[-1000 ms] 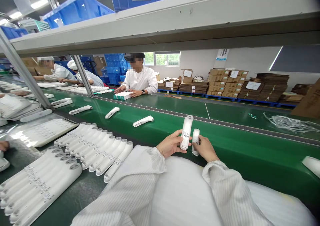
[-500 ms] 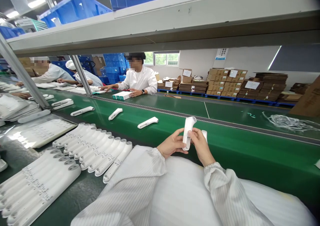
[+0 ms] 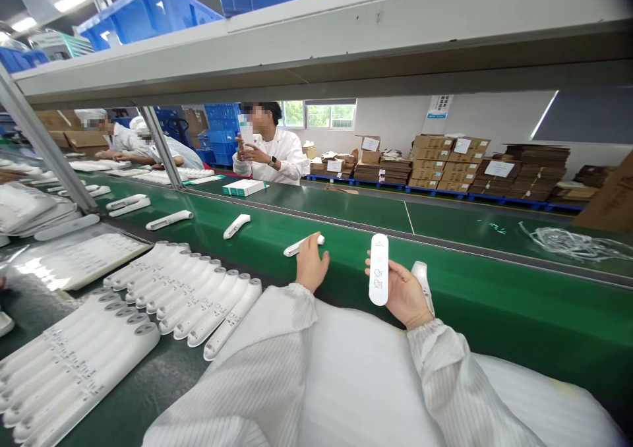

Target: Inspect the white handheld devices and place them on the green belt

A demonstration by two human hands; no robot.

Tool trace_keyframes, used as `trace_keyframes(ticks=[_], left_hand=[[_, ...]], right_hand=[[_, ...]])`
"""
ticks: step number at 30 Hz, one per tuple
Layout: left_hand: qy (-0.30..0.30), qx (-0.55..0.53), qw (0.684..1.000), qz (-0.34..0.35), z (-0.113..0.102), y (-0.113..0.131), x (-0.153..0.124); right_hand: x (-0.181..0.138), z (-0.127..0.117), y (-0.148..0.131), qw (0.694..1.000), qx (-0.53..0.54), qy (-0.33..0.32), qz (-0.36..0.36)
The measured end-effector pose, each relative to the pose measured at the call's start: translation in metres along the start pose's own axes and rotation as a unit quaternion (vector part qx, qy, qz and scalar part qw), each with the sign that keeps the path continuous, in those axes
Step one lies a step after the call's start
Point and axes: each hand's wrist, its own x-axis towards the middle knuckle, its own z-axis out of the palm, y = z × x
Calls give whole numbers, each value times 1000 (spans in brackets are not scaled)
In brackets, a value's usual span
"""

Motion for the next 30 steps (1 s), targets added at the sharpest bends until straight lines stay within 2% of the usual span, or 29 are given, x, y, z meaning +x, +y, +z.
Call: trace_keyframes(ticks=[2,4,5,8,13,17,21,23,25,27,28,30], left_hand=[[15,65,995,-80,-5,-12,8],[-25,101,982,-156,-7,-20,14],[-54,113,977,-172,-7,-23,15],[-107,134,973,-153,-5,-25,14],[-112,110,975,-158,1,-22,10],[-132,35,973,-187,2,-23,14],[-171,-88,960,-202,1,-18,12],[-196,-213,932,-219,1,-10,5],[-225,-388,859,-247,1,0,-2],[-254,-528,768,-259,2,11,-10],[-269,-562,740,-254,2,16,-13],[-300,-595,709,-230,1,25,-18]], right_hand=[[-2,0,-1,1000,1,-4,-2],[-2,-1,-1,1000,4,-7,0],[-2,-1,0,1000,7,-9,3],[-2,-1,1,1000,19,-8,12],[-2,0,1,1000,11,10,9],[1,-2,3,1000,-12,20,-2],[8,-7,9,994,-84,64,-36],[12,-11,12,979,-168,101,-64],[16,-17,14,943,-277,153,-102],[20,-24,14,888,-384,210,-143],[22,-28,14,859,-429,230,-158],[26,-37,12,806,-504,256,-174]])
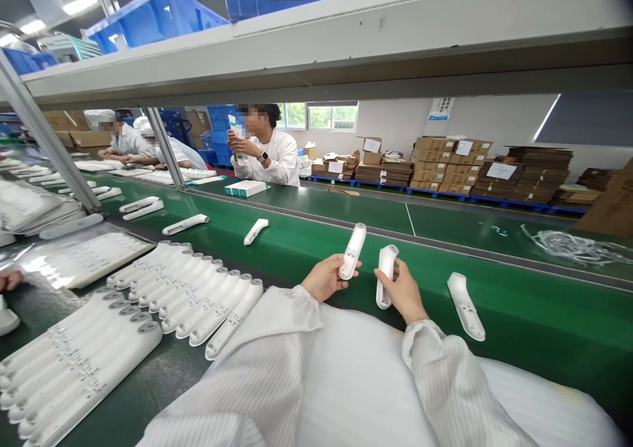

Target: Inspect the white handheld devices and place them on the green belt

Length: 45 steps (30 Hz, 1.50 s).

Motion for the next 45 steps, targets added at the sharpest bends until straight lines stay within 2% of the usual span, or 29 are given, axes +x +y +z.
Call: trace_keyframes(ticks=[3,5,8,11,13,14,16,18,20,23,28,32,37,41,45], left_hand=[[-64,-6,998,6,10,-1,-5],[-90,-8,996,8,14,-1,-8],[-109,-2,994,4,18,-2,-10],[-120,6,993,3,20,-2,-10],[-125,10,992,5,21,-3,-10],[-126,11,992,6,21,-3,-10],[-127,13,992,5,23,-3,-11],[-128,11,992,4,24,-3,-11],[-135,3,991,5,25,-3,-11],[-152,-4,988,10,25,-4,-10],[-157,5,987,18,24,-3,-11],[-130,57,989,41,26,-6,-9],[-44,171,978,113,35,-17,-2],[6,202,971,125,37,-19,0],[79,232,962,116,24,-14,5]], right_hand=[[8,-3,12,995,-98,14,-23],[12,-4,20,989,-145,-2,-31],[14,-7,28,982,-179,-27,-49],[12,-10,22,982,-179,3,-66],[7,-10,10,989,-126,16,-71],[4,-9,3,995,-71,2,-68],[-3,-6,-10,992,92,-78,-35],[-12,-2,-21,955,249,-164,5],[-18,1,-27,917,344,-201,34],[-23,1,-30,887,404,-213,69],[-22,-4,-30,853,447,-250,100],[-20,-2,-28,847,468,-236,91],[-18,3,-26,840,499,-185,108],[-18,-1,-31,806,533,-201,161],[-20,-8,-36,781,552,-222,188]])
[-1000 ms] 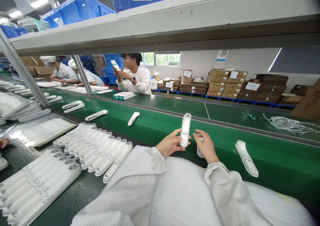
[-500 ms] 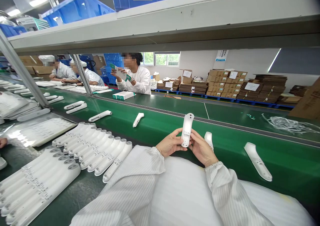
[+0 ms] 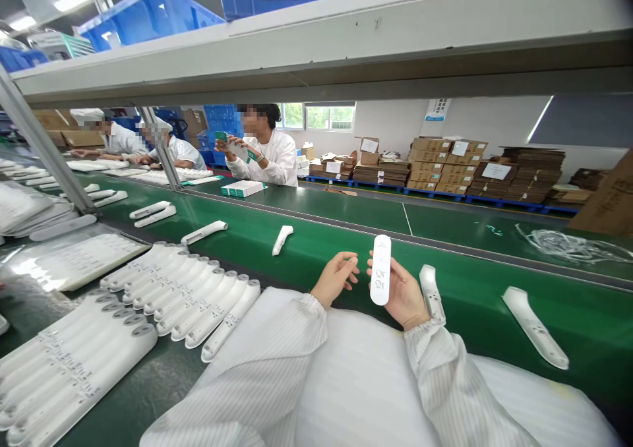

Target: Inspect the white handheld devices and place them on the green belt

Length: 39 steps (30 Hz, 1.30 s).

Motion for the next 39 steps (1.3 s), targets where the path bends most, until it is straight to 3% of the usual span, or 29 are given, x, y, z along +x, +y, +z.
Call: trace_keyframes(ticks=[4,6,8,10,12,15,21,24,26,29,33,35,39], left_hand=[[91,131,986,43,-28,-5,12],[148,249,950,114,-46,-7,16],[214,356,899,141,-65,-7,20],[280,425,857,85,-83,-8,22],[316,443,839,-24,-97,-9,23],[294,421,849,-125,-108,-13,26],[282,400,866,-106,-109,-14,27],[298,210,924,-111,-108,-10,27],[286,63,948,-124,-104,-7,27],[230,-17,963,-140,-89,-4,23],[41,-187,969,-154,-63,0,14],[-37,-251,956,-151,-52,1,9],[-104,-266,952,-109,-38,3,3]], right_hand=[[-3,-1,-2,999,5,-27,16],[-4,-2,-2,999,6,-38,19],[-4,-3,-2,999,5,-44,19],[-4,-3,-2,999,4,-42,17],[-4,-3,-1,999,-4,-34,14],[-4,-2,-1,999,-28,-28,8],[-4,-1,-2,997,-73,-17,-4],[-5,2,-2,998,-62,-5,-2],[-5,3,-2,998,-57,9,-2],[-2,1,0,997,-75,32,-14],[9,-13,4,977,-190,74,-65],[15,-24,5,939,-309,118,-98],[24,-41,4,827,-502,207,-145]])
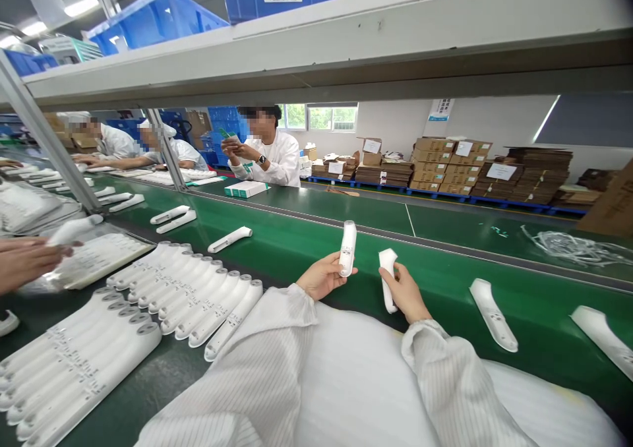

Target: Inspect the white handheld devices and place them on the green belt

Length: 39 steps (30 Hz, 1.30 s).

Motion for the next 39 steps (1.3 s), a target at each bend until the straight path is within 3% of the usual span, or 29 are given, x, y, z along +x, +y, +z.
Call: trace_keyframes(ticks=[7,12,14,17,19,22,25,30,33,36,39], left_hand=[[-41,-9,999,24,19,-3,-5],[-83,-11,996,29,24,-4,-8],[-95,-9,995,28,25,-5,-9],[-107,-1,994,29,26,-5,-9],[-113,6,993,27,27,-6,-9],[-113,21,993,31,28,-7,-8],[-104,60,992,49,31,-10,-6],[-61,222,965,126,39,-21,-3],[-24,286,944,162,40,-25,-3],[10,296,941,162,37,-23,-1],[46,303,941,145,31,-21,1]], right_hand=[[12,-6,17,984,-152,49,-74],[16,-13,25,965,-247,8,-84],[14,-15,22,967,-235,27,-93],[7,-12,9,979,-146,56,-133],[1,-6,-2,987,-39,43,-148],[-10,4,-18,982,152,10,-109],[-19,13,-30,960,275,-18,-53],[-28,15,-40,918,387,-92,-5],[-30,10,-43,883,438,-155,66],[-31,5,-45,856,462,-192,129],[-32,3,-47,847,475,-186,148]])
